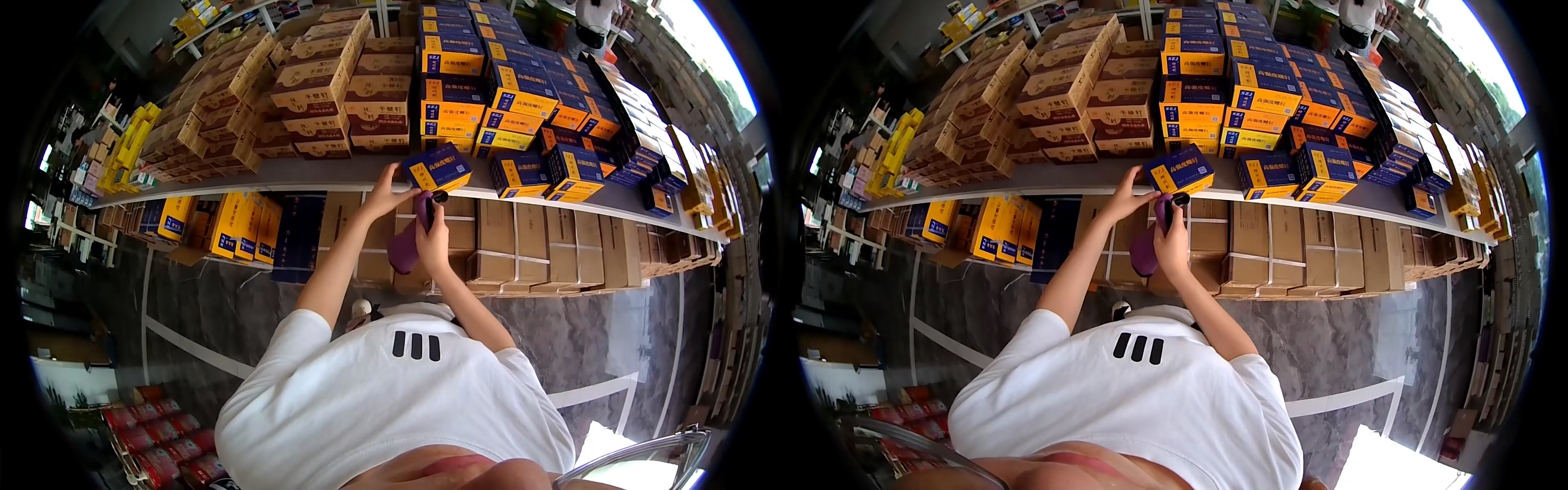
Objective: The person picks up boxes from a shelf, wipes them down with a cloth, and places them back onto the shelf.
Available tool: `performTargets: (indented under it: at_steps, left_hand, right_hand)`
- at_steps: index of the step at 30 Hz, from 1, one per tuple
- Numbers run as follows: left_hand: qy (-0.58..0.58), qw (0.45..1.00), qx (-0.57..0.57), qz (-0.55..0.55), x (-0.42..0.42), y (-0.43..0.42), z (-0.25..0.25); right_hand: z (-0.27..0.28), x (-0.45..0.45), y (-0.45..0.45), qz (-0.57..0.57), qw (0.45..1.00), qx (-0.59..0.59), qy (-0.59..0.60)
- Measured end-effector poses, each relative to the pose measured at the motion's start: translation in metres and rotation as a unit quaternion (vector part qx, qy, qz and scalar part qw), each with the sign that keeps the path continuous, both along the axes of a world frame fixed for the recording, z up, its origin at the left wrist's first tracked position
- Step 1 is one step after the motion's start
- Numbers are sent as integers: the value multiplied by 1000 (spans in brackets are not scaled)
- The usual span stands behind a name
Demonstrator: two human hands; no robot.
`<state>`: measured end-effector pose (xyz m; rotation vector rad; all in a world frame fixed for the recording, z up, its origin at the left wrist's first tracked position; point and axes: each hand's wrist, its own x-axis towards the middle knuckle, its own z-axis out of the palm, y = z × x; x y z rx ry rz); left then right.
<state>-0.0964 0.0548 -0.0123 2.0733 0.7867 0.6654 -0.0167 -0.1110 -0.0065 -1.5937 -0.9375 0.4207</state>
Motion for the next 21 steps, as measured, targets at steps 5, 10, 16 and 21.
performTargets:
  at_steps: [5, 10, 16, 21]
  left_hand:
    - [-22, 999, -13, 25, 4, -7, 3]
    - [-86, 983, 118, 108, 20, -40, 0]
    - [-96, 985, -19, 140, 36, -93, 20]
    - [-69, 988, -113, 74, 40, -101, 28]
  right_hand:
    - [-6, 25, -19, 12, 1000, -11, 19]
    - [-11, 19, -6, -36, 997, 30, 66]
    - [-8, 58, -2, -142, 987, 62, 34]
    - [8, 60, 7, -172, 981, 62, 66]
